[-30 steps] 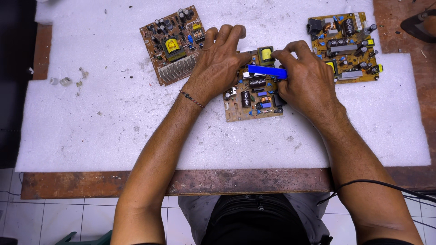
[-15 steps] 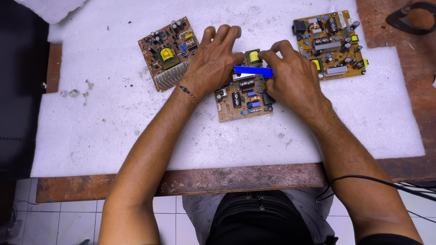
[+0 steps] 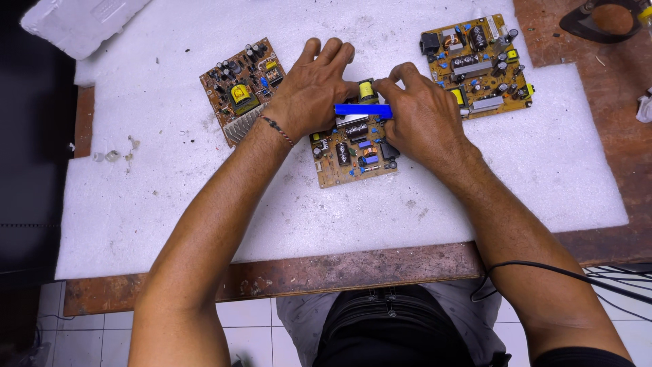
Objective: The person uses a blue pen to point at components on three circuit boards laid on a white foam mat. They flip one board over to view the solder side, then return it and continue pointing at components on the other boards.
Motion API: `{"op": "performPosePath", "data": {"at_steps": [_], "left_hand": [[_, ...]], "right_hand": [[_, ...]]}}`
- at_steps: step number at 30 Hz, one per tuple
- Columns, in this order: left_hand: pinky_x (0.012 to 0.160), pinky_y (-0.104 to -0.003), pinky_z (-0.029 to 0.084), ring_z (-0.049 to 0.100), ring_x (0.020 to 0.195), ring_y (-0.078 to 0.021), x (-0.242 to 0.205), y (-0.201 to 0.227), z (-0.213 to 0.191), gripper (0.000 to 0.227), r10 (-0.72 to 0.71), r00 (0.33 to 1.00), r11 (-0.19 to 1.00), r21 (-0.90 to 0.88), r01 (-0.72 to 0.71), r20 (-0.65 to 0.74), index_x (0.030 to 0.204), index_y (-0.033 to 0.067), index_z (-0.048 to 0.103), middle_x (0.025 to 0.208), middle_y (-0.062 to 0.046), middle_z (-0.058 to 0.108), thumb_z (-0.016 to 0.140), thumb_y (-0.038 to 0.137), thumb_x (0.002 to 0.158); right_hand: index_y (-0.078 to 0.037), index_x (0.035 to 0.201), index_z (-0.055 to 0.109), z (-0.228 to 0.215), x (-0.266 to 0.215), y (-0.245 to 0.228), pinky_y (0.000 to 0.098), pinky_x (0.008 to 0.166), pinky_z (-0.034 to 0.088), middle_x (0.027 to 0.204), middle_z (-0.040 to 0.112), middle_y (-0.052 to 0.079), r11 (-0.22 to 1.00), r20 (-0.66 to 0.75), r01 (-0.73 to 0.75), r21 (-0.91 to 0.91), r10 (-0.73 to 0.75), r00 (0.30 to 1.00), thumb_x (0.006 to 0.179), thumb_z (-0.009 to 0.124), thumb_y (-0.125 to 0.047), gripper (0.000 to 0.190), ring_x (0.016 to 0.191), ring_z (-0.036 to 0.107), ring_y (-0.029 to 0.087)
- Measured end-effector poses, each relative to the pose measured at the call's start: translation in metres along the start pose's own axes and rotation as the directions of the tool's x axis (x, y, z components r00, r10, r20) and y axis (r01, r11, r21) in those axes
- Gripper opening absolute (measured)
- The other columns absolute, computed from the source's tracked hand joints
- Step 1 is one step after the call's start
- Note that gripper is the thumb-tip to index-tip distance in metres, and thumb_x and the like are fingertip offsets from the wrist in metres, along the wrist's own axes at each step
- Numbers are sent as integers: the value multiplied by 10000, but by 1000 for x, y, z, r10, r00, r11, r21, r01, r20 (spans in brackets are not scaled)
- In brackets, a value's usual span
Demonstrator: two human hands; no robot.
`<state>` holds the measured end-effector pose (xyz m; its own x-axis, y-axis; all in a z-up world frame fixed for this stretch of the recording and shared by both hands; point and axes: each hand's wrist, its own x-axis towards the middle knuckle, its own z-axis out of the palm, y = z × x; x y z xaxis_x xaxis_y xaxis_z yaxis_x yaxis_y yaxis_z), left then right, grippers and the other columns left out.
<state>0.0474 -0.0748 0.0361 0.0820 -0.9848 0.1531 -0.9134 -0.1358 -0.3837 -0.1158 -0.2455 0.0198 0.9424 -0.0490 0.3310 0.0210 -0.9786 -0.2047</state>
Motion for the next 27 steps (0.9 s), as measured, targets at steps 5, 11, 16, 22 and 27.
{"op": "performPosePath", "data": {"at_steps": [5, 11, 16, 22, 27], "left_hand": [[976, -488, 385, 480, 1209, -335, 10, -4, 4, 106, 39, 998, 998, 50, -42, 59, 910, 336, 787, 1215, -113, 544, 745, 254, 857], [948, -489, 399, 495, 1178, -343, 9, -6, 1, 80, 75, 996, 997, -13, -75, -55, 809, 265, 786, 1184, -119, 544, 754, 203, 848], [1065, -584, 387, 465, 1336, -406, -11, -2, -12, 176, 57, 998, 987, -149, -54, 16, 1064, 256, 830, 1358, -186, 537, 680, 168, 1039], [1001, -564, 356, 465, 1314, -386, -29, -2, -1, 78, -49, 979, 978, -207, 7, -196, 962, 204, 814, 1403, -172, 485, 789, 156, 1019], [1014, -543, 351, 456, 1323, -362, -32, -4, 5, 120, -52, 977, 988, -151, 21, -207, 894, 219, 806, 1396, -122, 475, 811, 132, 975]], "right_hand": [[-158, 1325, 694, 0, 0, 0, 605, 594, 562, 1266, 602, 127, 1000, 3, -5, -6, 5, 1000, 741, 693, -75, 590, 960, 700, 425], [-155, 1316, 697, -1, 0, 2, 604, 605, 562, 1251, 601, 132, 1000, -12, 1, 2, -1, 1000, 741, 692, -68, 581, 958, 696, 429], [-141, 1329, 707, -3, 0, 3, 604, 571, 572, 1258, 598, 133, 1000, -27, 0, 9, 0, 1000, 730, 684, -41, 607, 939, 699, 426], [-84, 1319, 743, -7, 0, 10, 626, 551, 587, 1232, 634, 153, 994, -119, -68, 81, 77, 990, 768, 670, 18, 565, 864, 716, 424], [-102, 1288, 770, -5, -1, 11, 587, 533, 584, 1196, 662, 125, 999, -182, -46, -2, 45, 982, 761, 704, -16, 539, 850, 717, 395]]}}
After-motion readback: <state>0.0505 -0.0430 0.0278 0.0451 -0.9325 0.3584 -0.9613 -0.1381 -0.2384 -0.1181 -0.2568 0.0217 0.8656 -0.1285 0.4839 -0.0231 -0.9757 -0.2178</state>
